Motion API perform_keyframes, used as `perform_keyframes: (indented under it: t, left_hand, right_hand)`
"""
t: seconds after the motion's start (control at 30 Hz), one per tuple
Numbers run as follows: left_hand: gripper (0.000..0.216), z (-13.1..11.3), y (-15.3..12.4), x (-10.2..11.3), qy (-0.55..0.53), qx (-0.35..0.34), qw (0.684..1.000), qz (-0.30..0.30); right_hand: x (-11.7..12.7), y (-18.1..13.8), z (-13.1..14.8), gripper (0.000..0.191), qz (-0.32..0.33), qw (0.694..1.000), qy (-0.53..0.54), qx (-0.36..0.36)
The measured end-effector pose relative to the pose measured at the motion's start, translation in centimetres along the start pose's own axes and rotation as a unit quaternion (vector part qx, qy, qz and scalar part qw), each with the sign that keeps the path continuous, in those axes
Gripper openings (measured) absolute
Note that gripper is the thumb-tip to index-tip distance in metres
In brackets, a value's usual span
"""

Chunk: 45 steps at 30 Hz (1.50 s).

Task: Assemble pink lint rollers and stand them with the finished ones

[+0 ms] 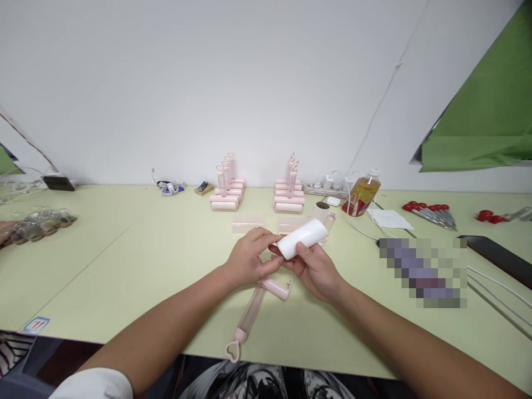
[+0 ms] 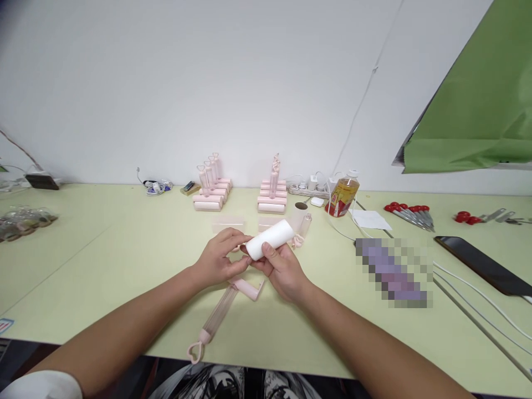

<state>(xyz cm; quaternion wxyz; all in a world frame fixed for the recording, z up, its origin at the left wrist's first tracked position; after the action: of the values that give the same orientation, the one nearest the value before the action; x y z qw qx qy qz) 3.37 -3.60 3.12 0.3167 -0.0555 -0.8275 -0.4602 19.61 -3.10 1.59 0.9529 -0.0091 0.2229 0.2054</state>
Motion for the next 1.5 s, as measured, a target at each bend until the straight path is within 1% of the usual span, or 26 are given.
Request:
perform_keyframes:
  t: [0.17,0.27,0.43,0.57,0.7,0.77,0.93,1.03,1.3,1.33,1.4,1.43,1.5]
  left_hand:
    - [0.043,0.0,-0.1,-0.3,0.021,-0.024,0.999,-0.014]
    - [0.046,0.0,-0.2,-0.5,0.033,-0.037,0.999,-0.016]
    - [0.042,0.0,-0.2,-0.3,0.061,-0.056,0.996,-0.027]
    - [0.039,-0.3,0.1,0.0,0.073,-0.054,0.996,-0.023]
    - [0.047,-0.1,0.0,0.0,0.04,-0.032,0.999,-0.013]
    - [0.049,0.2,-0.1,-0.1,0.016,-0.033,0.999,-0.017]
    - [0.042,1.0,-0.3,-0.1,-0.051,-0.049,0.997,-0.028]
    - [0.038,1.2,-0.3,0.0,-0.062,-0.043,0.997,-0.016]
    - [0.024,1.6,-0.1,0.6,-0.045,0.039,0.998,0.037]
    - [0.023,1.9,-0.1,1.0,-0.035,0.06,0.997,0.045]
    - [0.022,2.7,0.1,2.1,0.008,0.125,0.989,0.077]
    - [0.021,3.3,0.2,2.8,0.041,0.166,0.98,0.103]
    - [0.018,4.3,0.3,4.3,0.108,0.241,0.95,0.165]
  right_hand:
    - [-0.1,-0.1,-0.5,0.044,-0.019,1.0,0.014,0.008]
    - [-0.2,-0.1,-0.4,0.044,-0.019,0.999,0.027,-0.005]
    - [-0.3,-0.1,-0.1,0.044,-0.002,0.999,0.044,-0.032]
    - [-0.1,-0.1,-0.3,0.04,0.005,0.998,0.045,-0.04]
    - [-0.1,-0.1,-0.4,0.037,0.007,0.998,0.05,-0.039]
    - [-0.1,-0.1,-0.3,0.035,0.006,0.998,0.058,-0.039]
    - [0.1,0.2,0.0,0.033,-0.009,0.995,0.085,-0.049]
    - [0.3,0.3,-0.1,0.033,-0.015,0.994,0.091,-0.057]
    - [0.4,0.3,0.2,0.028,-0.021,0.994,0.091,-0.057]
    - [0.4,0.3,0.2,0.028,-0.025,0.994,0.088,-0.056]
    - [0.5,0.3,0.4,0.027,-0.035,0.995,0.078,-0.054]
    - [0.6,0.3,0.4,0.028,-0.04,0.995,0.072,-0.052]
    - [0.8,0.3,0.5,0.029,-0.045,0.996,0.062,-0.046]
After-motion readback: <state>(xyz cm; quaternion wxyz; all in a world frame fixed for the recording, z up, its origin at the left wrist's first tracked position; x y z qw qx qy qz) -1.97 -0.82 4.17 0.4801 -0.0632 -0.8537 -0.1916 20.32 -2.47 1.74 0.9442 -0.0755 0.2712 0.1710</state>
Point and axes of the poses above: each hand's wrist, its own y-axis towards the middle knuckle, its own x-axis out of the back of the hand, z = x × y, the point moved 2 cm from there along y, towards the middle knuckle, and after that the axes turned 2 degrees about -x, right-handed, at the moved point
